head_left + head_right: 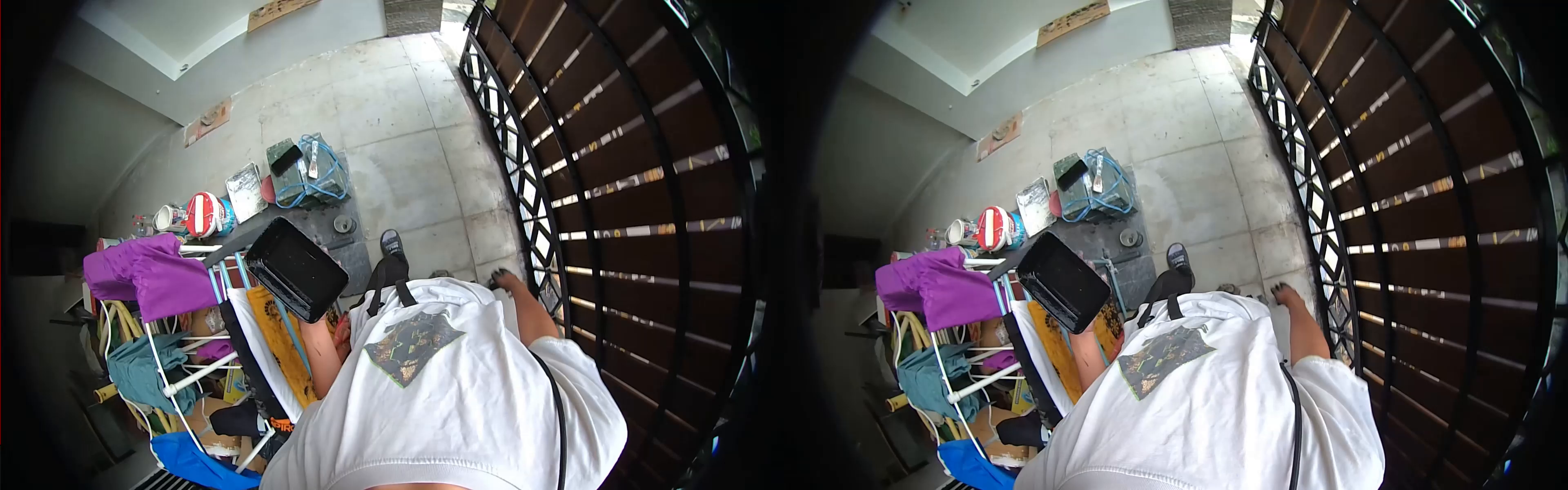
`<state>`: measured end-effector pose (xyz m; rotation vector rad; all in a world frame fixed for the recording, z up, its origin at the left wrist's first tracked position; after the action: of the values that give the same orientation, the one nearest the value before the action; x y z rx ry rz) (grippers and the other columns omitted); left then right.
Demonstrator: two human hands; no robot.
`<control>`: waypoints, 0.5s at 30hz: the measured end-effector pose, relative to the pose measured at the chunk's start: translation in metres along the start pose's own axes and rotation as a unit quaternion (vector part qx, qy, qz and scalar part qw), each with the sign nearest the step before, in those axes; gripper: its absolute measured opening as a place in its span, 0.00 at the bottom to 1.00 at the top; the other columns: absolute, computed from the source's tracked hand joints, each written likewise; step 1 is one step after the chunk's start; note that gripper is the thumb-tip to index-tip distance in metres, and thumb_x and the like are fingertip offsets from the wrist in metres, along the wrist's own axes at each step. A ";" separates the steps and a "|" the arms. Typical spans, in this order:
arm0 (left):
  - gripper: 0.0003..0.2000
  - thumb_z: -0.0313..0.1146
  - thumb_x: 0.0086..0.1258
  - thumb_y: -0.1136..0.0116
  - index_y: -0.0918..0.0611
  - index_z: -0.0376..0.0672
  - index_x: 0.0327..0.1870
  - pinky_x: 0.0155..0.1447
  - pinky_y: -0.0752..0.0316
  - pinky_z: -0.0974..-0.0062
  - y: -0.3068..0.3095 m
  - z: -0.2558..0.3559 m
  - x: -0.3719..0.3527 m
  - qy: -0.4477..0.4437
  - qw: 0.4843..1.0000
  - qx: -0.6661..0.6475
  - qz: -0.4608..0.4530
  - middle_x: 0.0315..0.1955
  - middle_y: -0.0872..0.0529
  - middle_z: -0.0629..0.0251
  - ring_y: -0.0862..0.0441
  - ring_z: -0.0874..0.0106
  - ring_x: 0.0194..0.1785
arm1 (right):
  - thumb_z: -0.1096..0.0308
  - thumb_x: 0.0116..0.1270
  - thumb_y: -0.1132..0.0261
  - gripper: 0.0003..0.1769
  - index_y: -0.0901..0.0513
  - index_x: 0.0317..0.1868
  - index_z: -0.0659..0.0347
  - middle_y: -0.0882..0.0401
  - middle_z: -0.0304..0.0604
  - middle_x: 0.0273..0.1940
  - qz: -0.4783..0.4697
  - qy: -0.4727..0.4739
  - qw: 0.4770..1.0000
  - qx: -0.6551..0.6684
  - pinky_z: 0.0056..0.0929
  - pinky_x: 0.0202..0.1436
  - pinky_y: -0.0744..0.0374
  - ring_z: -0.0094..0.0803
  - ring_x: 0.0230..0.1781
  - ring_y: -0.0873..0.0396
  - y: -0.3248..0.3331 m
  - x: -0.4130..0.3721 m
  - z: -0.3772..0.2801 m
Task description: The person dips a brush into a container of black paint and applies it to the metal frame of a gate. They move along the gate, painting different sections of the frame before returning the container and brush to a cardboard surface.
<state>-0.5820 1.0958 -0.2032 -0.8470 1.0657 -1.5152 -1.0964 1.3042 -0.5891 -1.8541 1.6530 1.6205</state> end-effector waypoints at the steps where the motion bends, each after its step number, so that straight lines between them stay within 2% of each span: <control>1: 0.28 0.55 0.73 0.59 0.40 0.55 0.71 0.68 0.47 0.40 0.002 0.010 0.016 -0.001 1.000 0.001 0.010 0.69 0.37 0.64 0.36 0.57 0.68 | 0.40 0.62 0.44 0.41 0.33 0.64 0.66 0.24 0.58 0.55 -0.012 -0.055 0.995 -0.086 0.35 0.45 0.19 0.44 0.42 0.17 0.013 -0.024 0.002; 3: 0.28 0.55 0.72 0.59 0.39 0.54 0.71 0.69 0.46 0.40 -0.006 0.031 0.046 -0.013 1.000 0.011 0.007 0.69 0.36 0.63 0.36 0.58 0.68 | 0.40 0.61 0.44 0.34 0.17 0.41 0.70 0.17 0.59 0.38 0.045 -0.093 0.982 -0.158 0.39 0.41 0.20 0.47 0.33 0.16 0.005 -0.020 0.053; 4: 0.29 0.55 0.72 0.58 0.39 0.53 0.70 0.69 0.46 0.41 -0.009 0.039 0.063 -0.016 1.000 0.025 -0.001 0.69 0.36 0.62 0.37 0.58 0.69 | 0.41 0.61 0.43 0.32 0.16 0.33 0.67 0.17 0.58 0.33 0.051 -0.141 0.971 -0.184 0.41 0.43 0.21 0.48 0.34 0.17 -0.001 -0.019 0.075; 6: 0.29 0.54 0.72 0.57 0.38 0.52 0.70 0.69 0.47 0.40 0.054 0.059 0.105 -0.012 0.999 -0.028 0.019 0.68 0.36 0.61 0.37 0.57 0.69 | 0.43 0.61 0.45 0.34 0.20 0.48 0.70 0.21 0.61 0.50 0.017 -0.187 0.970 -0.154 0.42 0.57 0.26 0.51 0.54 0.23 0.029 -0.076 -0.015; 7: 0.29 0.53 0.72 0.57 0.38 0.51 0.70 0.69 0.47 0.40 0.080 0.063 0.119 0.009 0.996 -0.079 0.044 0.68 0.36 0.61 0.37 0.57 0.69 | 0.41 0.64 0.46 0.32 0.22 0.56 0.60 0.19 0.50 0.50 -0.010 -0.217 0.964 -0.154 0.44 0.62 0.32 0.51 0.58 0.27 0.029 -0.076 -0.032; 9: 0.29 0.53 0.72 0.57 0.38 0.51 0.70 0.69 0.48 0.40 0.080 0.074 0.129 0.006 0.996 -0.073 0.053 0.68 0.36 0.61 0.37 0.57 0.69 | 0.43 0.63 0.45 0.31 0.21 0.53 0.60 0.18 0.53 0.46 0.045 -0.180 0.974 -0.131 0.41 0.60 0.29 0.50 0.56 0.25 0.037 -0.062 -0.079; 11: 0.29 0.53 0.72 0.57 0.38 0.50 0.70 0.69 0.48 0.39 0.075 0.082 0.150 0.016 0.997 -0.054 0.057 0.68 0.36 0.60 0.37 0.57 0.69 | 0.44 0.63 0.45 0.30 0.20 0.52 0.61 0.19 0.56 0.47 0.087 -0.097 0.991 0.010 0.39 0.57 0.27 0.50 0.54 0.24 0.028 -0.022 -0.103; 13: 0.29 0.53 0.72 0.57 0.38 0.50 0.70 0.69 0.48 0.39 0.067 0.081 0.183 0.034 0.997 -0.037 0.053 0.68 0.36 0.60 0.37 0.56 0.69 | 0.44 0.63 0.45 0.30 0.21 0.51 0.63 0.20 0.57 0.49 0.129 -0.005 0.988 0.086 0.39 0.56 0.26 0.52 0.53 0.24 0.040 0.002 -0.155; 15: 0.29 0.53 0.72 0.57 0.38 0.49 0.70 0.70 0.48 0.39 0.059 0.076 0.218 0.054 0.997 -0.023 0.044 0.68 0.36 0.60 0.37 0.56 0.69 | 0.44 0.64 0.47 0.29 0.20 0.50 0.62 0.21 0.57 0.49 0.191 0.002 0.981 0.042 0.41 0.55 0.27 0.55 0.53 0.25 0.073 0.008 -0.215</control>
<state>-0.5347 0.8648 -0.2355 -0.7463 1.2046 -1.4805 -1.0307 1.1194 -0.4756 -1.5705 2.1471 1.6444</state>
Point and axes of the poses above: each hand's wrist, its own x-axis towards the middle knuckle, its own y-axis out of the back of the hand, z = x × y, the point moved 9 cm from there along x, towards the middle knuckle
